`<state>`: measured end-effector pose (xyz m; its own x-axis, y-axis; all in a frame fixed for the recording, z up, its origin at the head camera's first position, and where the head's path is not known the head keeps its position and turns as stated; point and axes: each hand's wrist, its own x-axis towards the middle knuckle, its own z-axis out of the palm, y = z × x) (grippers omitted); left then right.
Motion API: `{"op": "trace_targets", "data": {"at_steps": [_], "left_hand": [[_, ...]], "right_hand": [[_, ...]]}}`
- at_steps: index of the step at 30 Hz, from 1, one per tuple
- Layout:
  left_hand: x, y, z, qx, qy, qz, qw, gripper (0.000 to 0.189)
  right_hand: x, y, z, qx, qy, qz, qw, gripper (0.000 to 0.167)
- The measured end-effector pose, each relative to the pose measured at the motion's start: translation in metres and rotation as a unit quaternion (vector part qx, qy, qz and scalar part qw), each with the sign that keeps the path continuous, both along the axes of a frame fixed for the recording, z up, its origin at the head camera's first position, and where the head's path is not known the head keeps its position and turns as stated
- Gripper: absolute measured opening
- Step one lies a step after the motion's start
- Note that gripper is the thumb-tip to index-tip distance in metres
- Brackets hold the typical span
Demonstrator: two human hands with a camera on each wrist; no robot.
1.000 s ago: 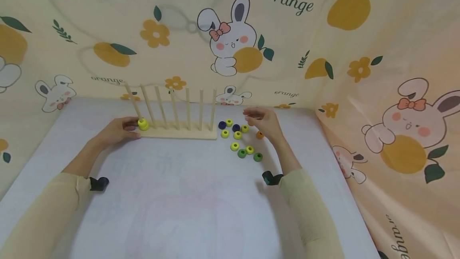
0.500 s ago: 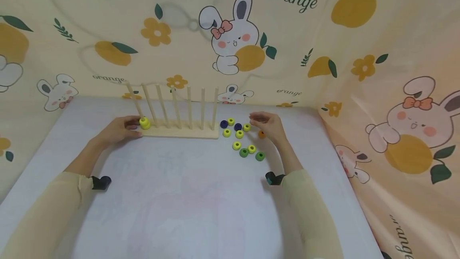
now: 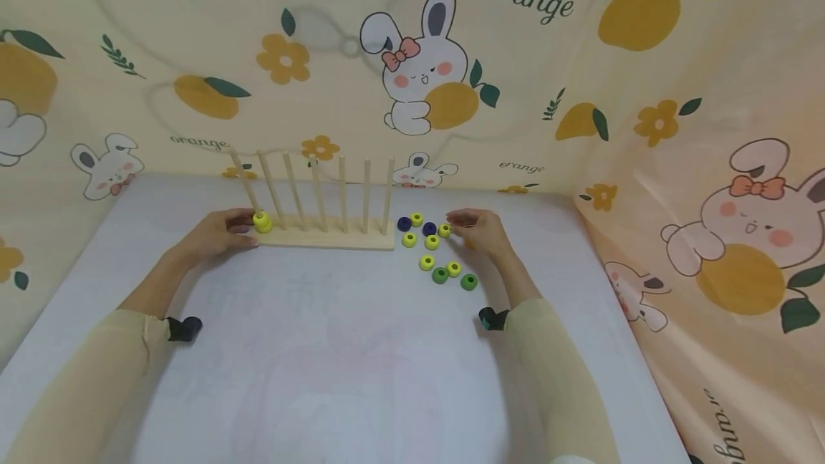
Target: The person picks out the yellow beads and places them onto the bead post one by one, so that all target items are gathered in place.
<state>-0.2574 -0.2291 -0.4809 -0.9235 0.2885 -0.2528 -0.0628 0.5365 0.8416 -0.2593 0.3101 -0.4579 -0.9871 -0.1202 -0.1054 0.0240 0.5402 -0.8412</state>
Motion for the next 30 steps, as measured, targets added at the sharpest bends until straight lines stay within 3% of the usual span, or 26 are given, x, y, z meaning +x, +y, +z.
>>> {"op": "trace_targets", "data": {"at_steps": [6,15,30], "left_hand": [[0.001,0.002,0.000,0.000,-0.003,0.000,1.0000,0.076],[0.002,0.002,0.001,0.004,-0.005,0.001,1.0000,0.076],[-0.001,-0.001,-0.001,0.015,-0.001,-0.003,0.9999,0.077]], "right_hand": [[-0.004,0.000,-0.004,0.038,-0.043,-0.011,0.9983,0.032],[-0.004,0.001,-0.011,0.081,-0.061,-0.014,0.9947,0.037],[-0.001,-0.010,-0.021,0.091,0.000,-0.048,0.9946,0.032]]}}
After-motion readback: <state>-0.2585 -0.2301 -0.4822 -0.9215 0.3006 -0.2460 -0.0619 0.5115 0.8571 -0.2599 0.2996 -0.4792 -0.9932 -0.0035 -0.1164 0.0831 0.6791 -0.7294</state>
